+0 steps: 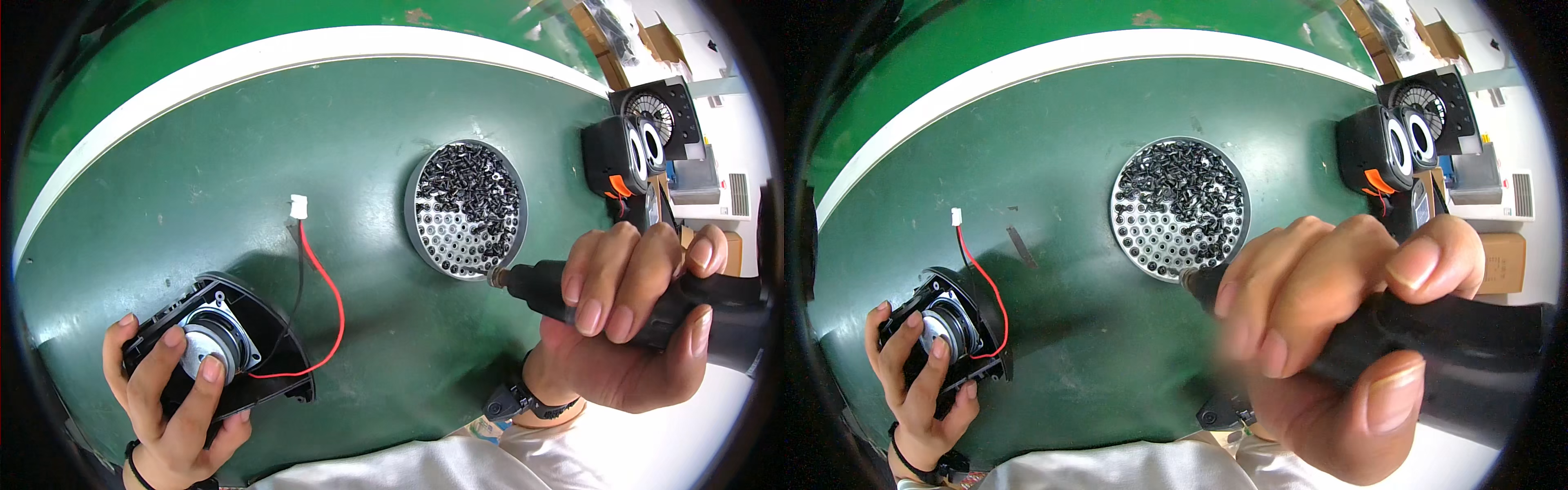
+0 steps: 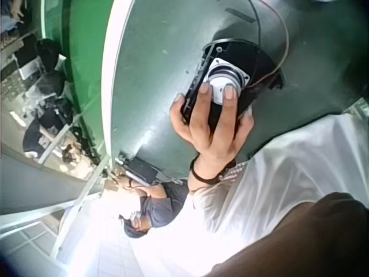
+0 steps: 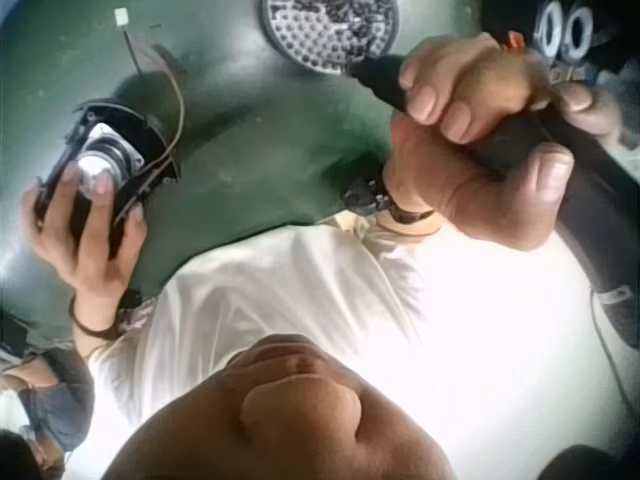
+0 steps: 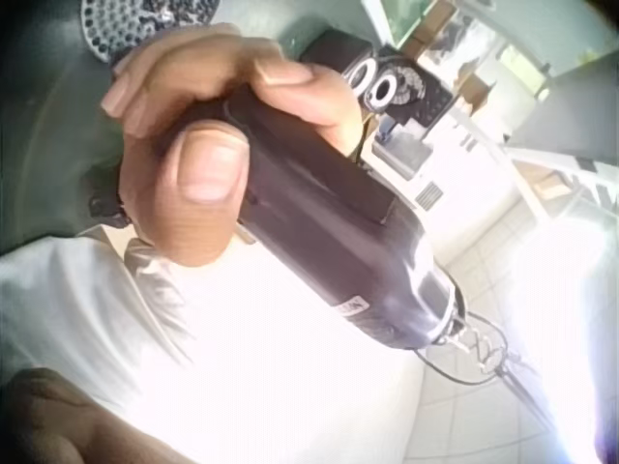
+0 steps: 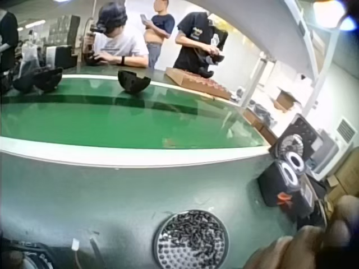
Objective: Assembling a speaker into its plastic housing using an electric screwdriver on a factory assembly line.
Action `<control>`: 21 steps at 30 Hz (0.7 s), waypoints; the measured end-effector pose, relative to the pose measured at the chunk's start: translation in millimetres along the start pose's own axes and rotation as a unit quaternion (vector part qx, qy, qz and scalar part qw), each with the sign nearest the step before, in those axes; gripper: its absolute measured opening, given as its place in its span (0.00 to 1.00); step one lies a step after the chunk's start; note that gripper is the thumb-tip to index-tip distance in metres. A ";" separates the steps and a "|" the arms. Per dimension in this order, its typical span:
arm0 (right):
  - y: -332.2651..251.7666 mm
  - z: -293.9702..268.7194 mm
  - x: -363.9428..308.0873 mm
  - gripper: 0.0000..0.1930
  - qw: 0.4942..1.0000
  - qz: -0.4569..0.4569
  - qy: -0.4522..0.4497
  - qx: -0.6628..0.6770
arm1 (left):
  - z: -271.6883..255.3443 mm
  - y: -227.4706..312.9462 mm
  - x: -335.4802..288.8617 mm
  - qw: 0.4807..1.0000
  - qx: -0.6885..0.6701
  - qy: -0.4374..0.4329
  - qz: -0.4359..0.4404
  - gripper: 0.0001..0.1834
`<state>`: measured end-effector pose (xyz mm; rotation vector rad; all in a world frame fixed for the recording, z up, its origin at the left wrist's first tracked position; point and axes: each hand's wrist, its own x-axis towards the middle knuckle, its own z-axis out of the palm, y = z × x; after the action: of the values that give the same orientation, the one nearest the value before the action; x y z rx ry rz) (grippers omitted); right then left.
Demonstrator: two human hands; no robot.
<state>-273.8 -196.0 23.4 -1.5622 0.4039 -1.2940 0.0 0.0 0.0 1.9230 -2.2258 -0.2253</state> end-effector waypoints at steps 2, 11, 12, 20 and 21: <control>1.8 4.3 -2.7 0.18 0.998 -0.005 0.063 0.008 | -1.0 1.2 -0.5 1.000 0.001 0.000 -0.001 0.28; 6.8 8.7 0.3 0.16 0.999 0.004 0.050 -0.015 | 0.4 3.5 4.4 1.000 0.006 0.019 -0.006 0.26; 7.2 9.3 -0.1 0.16 0.999 0.005 0.049 -0.014 | 0.7 4.0 4.3 1.000 0.006 0.019 -0.008 0.26; 5.6 10.4 -0.1 0.16 0.998 0.019 0.049 -0.024 | 0.1 -0.3 5.2 1.000 -0.004 0.008 0.011 0.27; 5.7 10.2 -0.1 0.16 0.998 0.018 0.048 -0.023 | 1.4 -0.5 5.7 1.000 -0.003 0.009 0.009 0.27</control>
<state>-263.1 -193.3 19.6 -1.5278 0.5232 -1.3424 -0.7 -5.8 -1.2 1.8946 -2.2268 -0.2111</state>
